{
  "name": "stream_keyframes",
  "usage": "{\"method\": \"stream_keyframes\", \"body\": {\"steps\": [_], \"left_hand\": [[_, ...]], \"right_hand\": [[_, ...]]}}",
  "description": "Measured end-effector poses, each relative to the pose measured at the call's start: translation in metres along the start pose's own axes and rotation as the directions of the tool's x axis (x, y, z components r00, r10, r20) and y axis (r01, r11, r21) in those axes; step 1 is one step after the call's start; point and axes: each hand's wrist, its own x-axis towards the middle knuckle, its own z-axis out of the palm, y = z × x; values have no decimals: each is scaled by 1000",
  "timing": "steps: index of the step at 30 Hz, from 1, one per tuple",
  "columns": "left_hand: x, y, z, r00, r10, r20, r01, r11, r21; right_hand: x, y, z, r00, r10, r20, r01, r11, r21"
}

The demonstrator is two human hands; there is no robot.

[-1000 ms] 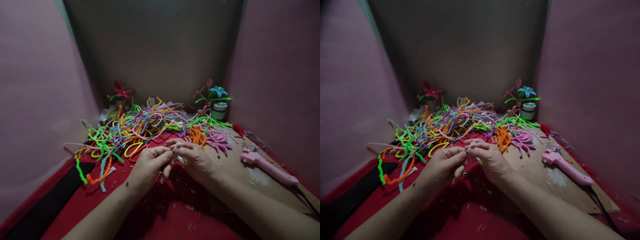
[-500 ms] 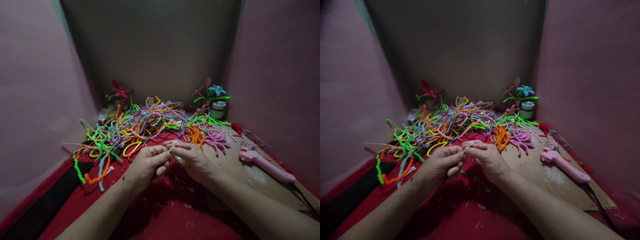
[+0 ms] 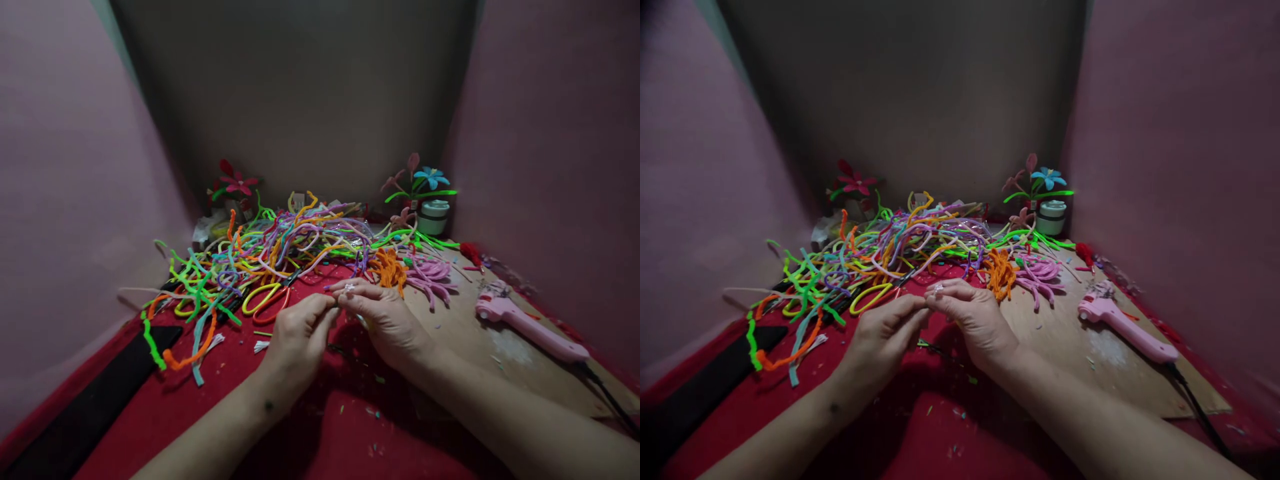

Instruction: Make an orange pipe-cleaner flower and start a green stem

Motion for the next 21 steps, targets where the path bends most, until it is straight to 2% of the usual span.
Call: {"method": "stream_keyframes", "body": {"steps": [2, 4, 7, 9, 13, 15, 17, 18, 20, 21], "left_hand": [[1, 3, -2, 983, -147, 110, 159, 981, -110], [2, 5, -5, 954, -228, 195, 269, 937, -222], [2, 5, -7, 948, -213, 236, 293, 875, -386], [1, 3, -6, 933, -212, 290, 337, 797, -502], [1, -3, -5, 846, -235, 478, 522, 541, -659], [1, -4, -6, 818, -214, 534, 566, 465, -680], [2, -4, -7, 809, -200, 553, 575, 465, -673], [2, -3, -7, 811, -203, 548, 568, 497, -656], [1, 1, -7, 843, -236, 484, 510, 636, -578], [0, 2, -6, 878, -251, 408, 448, 733, -512]], "right_hand": [[-1, -1, 1, 999, 35, 13, -35, 999, 14], [-2, -2, 2, 996, 80, 35, -81, 996, 36], [-2, -4, 0, 987, 107, 121, -114, 992, 49], [-2, -6, -2, 972, 117, 203, -132, 989, 63], [-3, -13, -2, 927, 162, 339, -203, 975, 89], [-3, -15, -1, 921, 170, 352, -213, 973, 86], [-3, -13, -1, 934, 168, 315, -207, 973, 96], [-3, -11, -1, 945, 166, 280, -203, 973, 108], [-2, -7, -2, 967, 160, 200, -188, 973, 132], [-2, -4, -2, 974, 155, 163, -178, 974, 137]]}}
